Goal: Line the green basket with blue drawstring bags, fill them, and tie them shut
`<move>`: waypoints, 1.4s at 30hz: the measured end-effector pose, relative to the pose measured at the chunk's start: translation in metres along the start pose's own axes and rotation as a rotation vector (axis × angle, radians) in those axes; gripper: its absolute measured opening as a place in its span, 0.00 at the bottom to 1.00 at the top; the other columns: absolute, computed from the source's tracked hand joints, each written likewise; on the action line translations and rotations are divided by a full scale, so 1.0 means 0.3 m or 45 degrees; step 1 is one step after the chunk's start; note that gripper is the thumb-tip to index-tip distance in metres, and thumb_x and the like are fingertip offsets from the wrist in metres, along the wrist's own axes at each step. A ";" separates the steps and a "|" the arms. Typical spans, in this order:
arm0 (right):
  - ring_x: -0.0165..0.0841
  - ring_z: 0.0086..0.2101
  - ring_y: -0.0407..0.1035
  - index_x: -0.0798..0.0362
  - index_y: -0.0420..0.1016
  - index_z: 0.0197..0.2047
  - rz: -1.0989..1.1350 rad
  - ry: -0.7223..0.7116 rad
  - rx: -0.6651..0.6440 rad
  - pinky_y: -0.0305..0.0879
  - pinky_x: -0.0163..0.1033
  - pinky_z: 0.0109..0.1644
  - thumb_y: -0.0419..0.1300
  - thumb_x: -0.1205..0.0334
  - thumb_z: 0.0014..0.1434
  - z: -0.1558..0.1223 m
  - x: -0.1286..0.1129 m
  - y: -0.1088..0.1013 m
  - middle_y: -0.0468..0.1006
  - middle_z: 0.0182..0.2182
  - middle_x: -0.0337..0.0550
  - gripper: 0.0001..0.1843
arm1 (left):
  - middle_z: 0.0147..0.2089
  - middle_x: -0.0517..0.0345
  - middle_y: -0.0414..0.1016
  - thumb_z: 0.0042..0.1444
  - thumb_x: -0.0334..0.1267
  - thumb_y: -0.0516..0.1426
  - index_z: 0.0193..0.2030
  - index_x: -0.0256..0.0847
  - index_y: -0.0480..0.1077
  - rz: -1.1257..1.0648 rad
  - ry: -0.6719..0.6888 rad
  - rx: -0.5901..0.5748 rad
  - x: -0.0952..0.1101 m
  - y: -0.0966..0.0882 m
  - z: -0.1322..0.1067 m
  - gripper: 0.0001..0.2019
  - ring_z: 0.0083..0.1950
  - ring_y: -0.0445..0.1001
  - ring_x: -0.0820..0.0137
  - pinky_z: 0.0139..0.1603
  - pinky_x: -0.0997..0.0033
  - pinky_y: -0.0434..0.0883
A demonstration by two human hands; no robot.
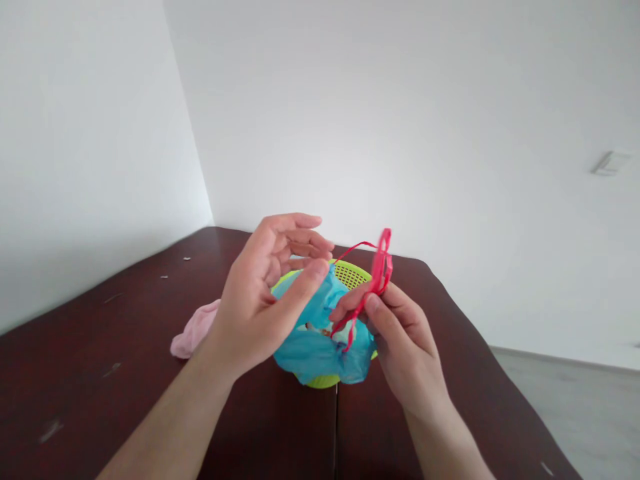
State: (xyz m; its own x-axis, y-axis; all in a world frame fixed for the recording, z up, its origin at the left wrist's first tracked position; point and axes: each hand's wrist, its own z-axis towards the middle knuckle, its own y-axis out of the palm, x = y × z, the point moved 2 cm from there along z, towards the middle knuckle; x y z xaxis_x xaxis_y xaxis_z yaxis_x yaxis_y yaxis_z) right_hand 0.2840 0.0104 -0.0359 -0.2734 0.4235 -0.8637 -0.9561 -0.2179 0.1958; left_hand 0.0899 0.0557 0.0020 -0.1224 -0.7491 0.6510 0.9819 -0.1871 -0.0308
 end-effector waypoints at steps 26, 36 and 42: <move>0.37 0.42 0.81 0.48 0.86 0.43 -0.279 -0.278 0.146 0.80 0.43 0.50 0.61 0.48 0.88 0.011 -0.016 -0.008 0.89 0.42 0.45 0.22 | 0.62 0.49 0.86 0.81 0.45 0.66 0.64 0.48 0.85 -0.035 -0.446 -0.764 -0.049 -0.046 0.026 0.12 0.64 0.84 0.55 0.66 0.58 0.84; 0.40 0.37 0.82 0.46 0.70 0.36 0.163 -0.158 0.235 0.83 0.46 0.48 0.60 0.42 0.86 0.055 -0.001 -0.045 0.87 0.35 0.43 0.26 | 0.38 0.54 0.80 0.78 0.56 0.68 0.40 0.43 0.72 -0.670 -0.504 -0.125 -0.089 0.002 0.072 0.21 0.39 0.79 0.64 0.43 0.67 0.81; 0.27 0.26 0.69 0.49 0.79 0.40 0.095 -0.127 0.327 0.65 0.34 0.29 0.68 0.41 0.82 0.057 0.004 -0.058 0.80 0.33 0.38 0.23 | 0.38 0.58 0.76 0.77 0.52 0.71 0.45 0.42 0.78 -0.409 -0.453 -0.165 -0.093 -0.010 0.068 0.17 0.36 0.72 0.71 0.37 0.75 0.73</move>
State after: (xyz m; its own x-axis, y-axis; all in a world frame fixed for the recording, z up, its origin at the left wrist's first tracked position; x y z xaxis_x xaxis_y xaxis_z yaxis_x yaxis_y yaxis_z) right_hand 0.2984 0.0298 -0.0323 -0.3407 0.5019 -0.7950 -0.9248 -0.0267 0.3794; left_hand 0.0934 0.0902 -0.0008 -0.3370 -0.3816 0.8607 0.8736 -0.4675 0.1348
